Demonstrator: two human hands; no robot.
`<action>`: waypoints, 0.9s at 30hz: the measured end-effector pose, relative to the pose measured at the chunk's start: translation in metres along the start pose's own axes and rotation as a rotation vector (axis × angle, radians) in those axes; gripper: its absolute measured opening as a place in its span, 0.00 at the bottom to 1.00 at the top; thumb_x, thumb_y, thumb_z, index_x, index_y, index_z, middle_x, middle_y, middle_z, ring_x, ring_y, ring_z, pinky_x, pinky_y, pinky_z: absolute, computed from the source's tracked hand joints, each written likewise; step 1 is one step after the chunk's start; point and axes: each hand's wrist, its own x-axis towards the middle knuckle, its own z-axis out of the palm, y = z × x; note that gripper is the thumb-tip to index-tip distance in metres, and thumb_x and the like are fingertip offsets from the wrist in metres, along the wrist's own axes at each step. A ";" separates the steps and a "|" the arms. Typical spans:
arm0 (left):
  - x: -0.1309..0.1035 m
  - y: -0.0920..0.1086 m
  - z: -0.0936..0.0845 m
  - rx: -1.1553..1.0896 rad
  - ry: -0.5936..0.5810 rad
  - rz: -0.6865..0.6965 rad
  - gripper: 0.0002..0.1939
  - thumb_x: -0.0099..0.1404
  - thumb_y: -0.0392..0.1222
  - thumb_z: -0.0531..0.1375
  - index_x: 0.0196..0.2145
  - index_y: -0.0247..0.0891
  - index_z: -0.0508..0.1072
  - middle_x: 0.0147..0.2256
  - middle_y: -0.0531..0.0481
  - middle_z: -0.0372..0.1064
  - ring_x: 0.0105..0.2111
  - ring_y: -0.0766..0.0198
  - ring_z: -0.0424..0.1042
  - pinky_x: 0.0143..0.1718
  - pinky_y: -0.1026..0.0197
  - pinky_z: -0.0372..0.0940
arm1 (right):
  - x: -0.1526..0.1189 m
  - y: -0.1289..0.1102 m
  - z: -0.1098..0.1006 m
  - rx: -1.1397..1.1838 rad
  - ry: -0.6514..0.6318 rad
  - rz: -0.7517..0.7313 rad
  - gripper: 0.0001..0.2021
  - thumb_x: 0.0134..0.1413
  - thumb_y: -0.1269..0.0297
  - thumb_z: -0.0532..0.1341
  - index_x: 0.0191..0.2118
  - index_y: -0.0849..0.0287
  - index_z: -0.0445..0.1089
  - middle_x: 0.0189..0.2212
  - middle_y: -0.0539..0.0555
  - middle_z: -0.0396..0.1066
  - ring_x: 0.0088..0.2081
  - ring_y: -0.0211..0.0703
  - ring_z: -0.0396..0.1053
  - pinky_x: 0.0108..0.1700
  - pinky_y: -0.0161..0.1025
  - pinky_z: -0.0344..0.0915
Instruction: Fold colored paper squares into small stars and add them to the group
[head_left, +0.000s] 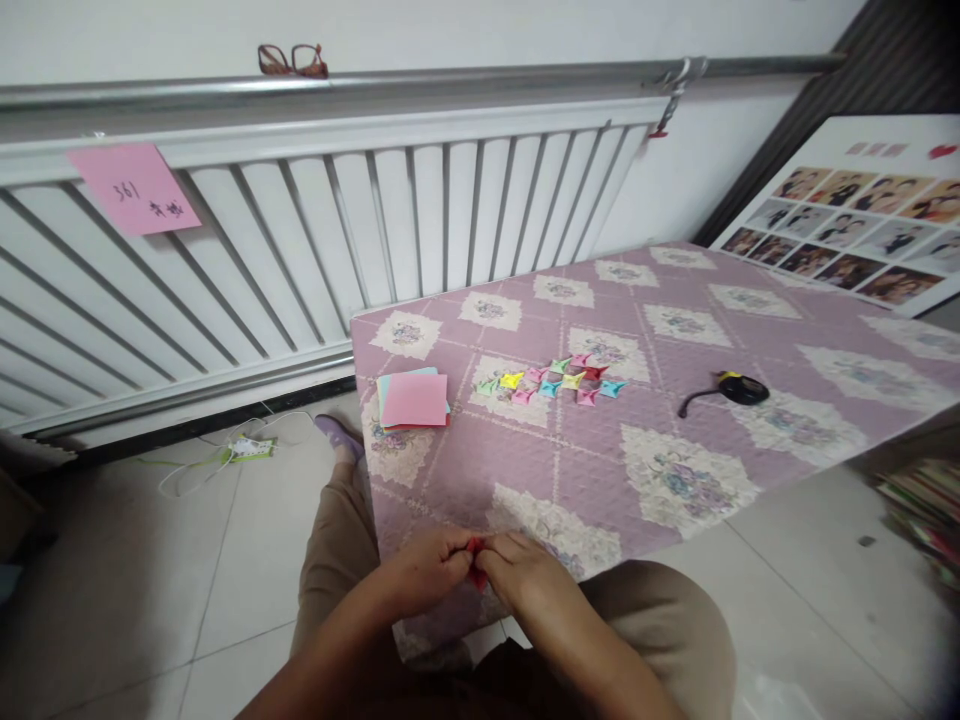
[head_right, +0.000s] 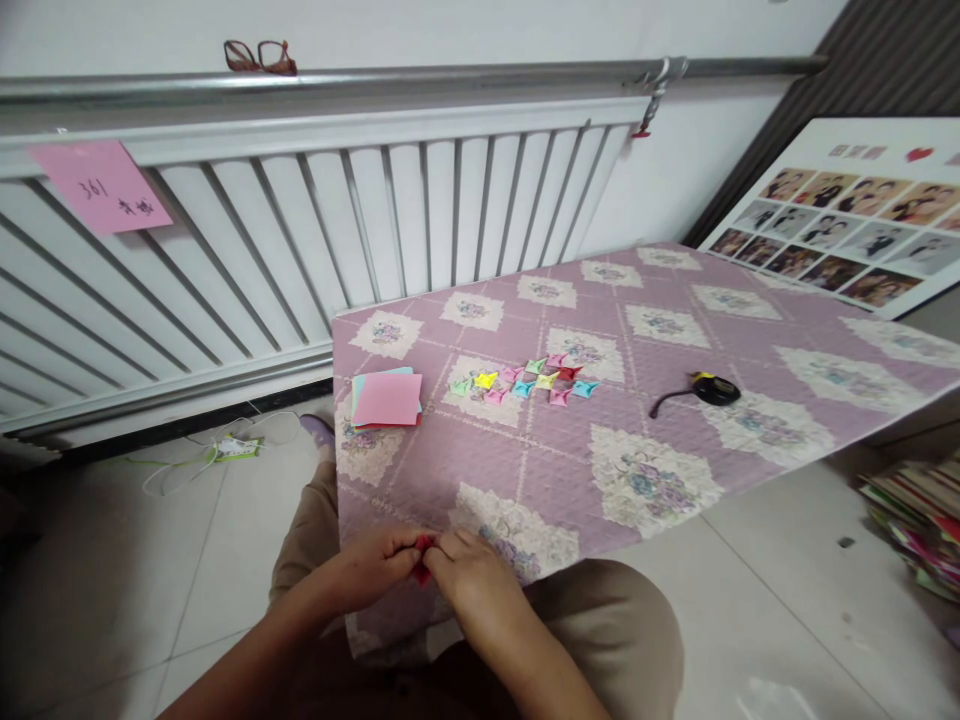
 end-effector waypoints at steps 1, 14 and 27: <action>-0.001 -0.001 0.000 -0.008 0.029 -0.002 0.12 0.61 0.35 0.51 0.33 0.40 0.75 0.30 0.53 0.70 0.32 0.63 0.66 0.38 0.62 0.60 | 0.000 0.000 -0.001 0.014 0.001 0.006 0.09 0.53 0.76 0.58 0.32 0.55 0.70 0.31 0.51 0.71 0.34 0.43 0.67 0.38 0.37 0.62; -0.012 0.002 0.002 0.185 0.162 0.207 0.05 0.60 0.35 0.59 0.35 0.41 0.72 0.41 0.47 0.70 0.42 0.59 0.68 0.45 0.58 0.59 | -0.003 -0.005 -0.023 0.384 0.002 0.145 0.09 0.54 0.73 0.54 0.33 0.54 0.69 0.34 0.53 0.70 0.37 0.43 0.67 0.38 0.37 0.63; -0.004 -0.007 0.022 -0.236 0.376 -0.019 0.07 0.57 0.41 0.61 0.33 0.39 0.66 0.34 0.50 0.70 0.32 0.64 0.67 0.34 0.63 0.60 | -0.002 -0.012 -0.018 0.726 0.153 0.359 0.09 0.58 0.62 0.56 0.27 0.55 0.66 0.28 0.49 0.67 0.33 0.41 0.66 0.37 0.36 0.61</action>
